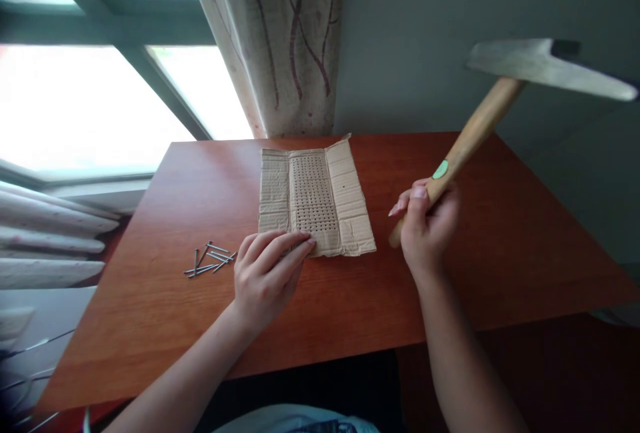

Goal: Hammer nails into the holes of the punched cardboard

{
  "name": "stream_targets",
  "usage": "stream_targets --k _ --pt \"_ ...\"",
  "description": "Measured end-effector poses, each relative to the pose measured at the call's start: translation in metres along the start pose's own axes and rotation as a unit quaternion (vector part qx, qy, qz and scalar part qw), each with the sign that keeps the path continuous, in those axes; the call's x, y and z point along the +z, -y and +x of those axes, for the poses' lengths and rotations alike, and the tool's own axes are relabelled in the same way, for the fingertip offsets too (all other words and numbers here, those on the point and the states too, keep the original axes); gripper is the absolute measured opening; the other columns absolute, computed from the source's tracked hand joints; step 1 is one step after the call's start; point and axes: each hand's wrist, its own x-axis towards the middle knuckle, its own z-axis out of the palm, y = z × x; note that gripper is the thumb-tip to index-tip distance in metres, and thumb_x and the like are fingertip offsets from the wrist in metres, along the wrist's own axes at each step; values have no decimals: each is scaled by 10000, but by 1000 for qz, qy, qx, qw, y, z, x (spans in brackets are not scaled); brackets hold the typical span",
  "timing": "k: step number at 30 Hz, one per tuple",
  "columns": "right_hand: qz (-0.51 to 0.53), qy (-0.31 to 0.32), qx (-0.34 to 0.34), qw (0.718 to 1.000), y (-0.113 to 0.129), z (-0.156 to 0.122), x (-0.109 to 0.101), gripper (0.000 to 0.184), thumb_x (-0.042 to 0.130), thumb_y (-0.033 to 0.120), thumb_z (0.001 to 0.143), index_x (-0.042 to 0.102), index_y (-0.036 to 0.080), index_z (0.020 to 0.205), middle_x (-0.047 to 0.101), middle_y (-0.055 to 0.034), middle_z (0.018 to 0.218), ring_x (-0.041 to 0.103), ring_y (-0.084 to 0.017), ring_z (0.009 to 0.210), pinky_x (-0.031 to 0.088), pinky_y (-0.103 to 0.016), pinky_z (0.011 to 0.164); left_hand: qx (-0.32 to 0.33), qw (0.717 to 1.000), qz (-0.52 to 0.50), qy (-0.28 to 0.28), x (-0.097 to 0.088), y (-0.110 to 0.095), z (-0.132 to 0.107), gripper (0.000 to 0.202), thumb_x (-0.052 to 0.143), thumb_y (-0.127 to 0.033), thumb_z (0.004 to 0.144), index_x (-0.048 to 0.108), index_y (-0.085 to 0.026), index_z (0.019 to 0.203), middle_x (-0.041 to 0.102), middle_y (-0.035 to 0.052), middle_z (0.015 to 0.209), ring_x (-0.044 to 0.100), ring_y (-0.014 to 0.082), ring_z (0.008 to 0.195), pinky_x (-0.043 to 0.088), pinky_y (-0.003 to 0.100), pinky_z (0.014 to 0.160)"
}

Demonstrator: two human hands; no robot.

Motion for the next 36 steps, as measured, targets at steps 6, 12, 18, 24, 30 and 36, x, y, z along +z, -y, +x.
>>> stream_targets --k 6,12,18,24,30,36 --pt "99 27 56 993 11 5 12 446 596 450 964 413 221 628 312 93 470 298 -63 356 231 -209 347 -2 1000 2 4 -1 0 1 247 676 -133 936 730 -252 1146 791 31 1133 677 209 989 475 377 867" --pt "74 34 59 995 7 0 15 534 664 521 930 361 229 601 312 90 476 293 -65 355 205 -232 339 -7 1000 1 -1 -1 -1 1 243 684 -128 923 727 -254 1126 790 29 1130 681 205 996 474 373 871" --pt "37 39 20 998 0 2 12 520 646 516 937 412 221 577 384 56 522 399 -93 455 344 -256 435 6 999 -29 -39 -4 -3 2 257 788 -283 867 711 -240 1108 790 58 1090 678 229 996 503 381 888" --pt "78 103 33 991 -4 1 4 485 614 544 939 415 235 622 496 40 543 530 -139 508 472 -307 520 20 994 -50 -94 -25 4 3 395 537 -362 975 625 -212 1330 724 165 1214 664 292 1066 532 478 917" --pt "122 96 58 986 0 -3 -1 510 649 482 935 362 228 600 316 95 444 280 -72 357 206 -238 378 -156 982 57 -94 -50 48 -8 418 645 -212 908 612 -187 1324 680 155 1237 673 278 1105 553 391 894" --pt "126 77 55 987 1 -5 -1 510 651 458 928 360 226 579 304 92 436 267 -67 355 192 -241 377 -329 903 216 170 -94 81 -32 221 538 -381 979 683 -217 1007 722 66 999 691 248 853 447 345 666"
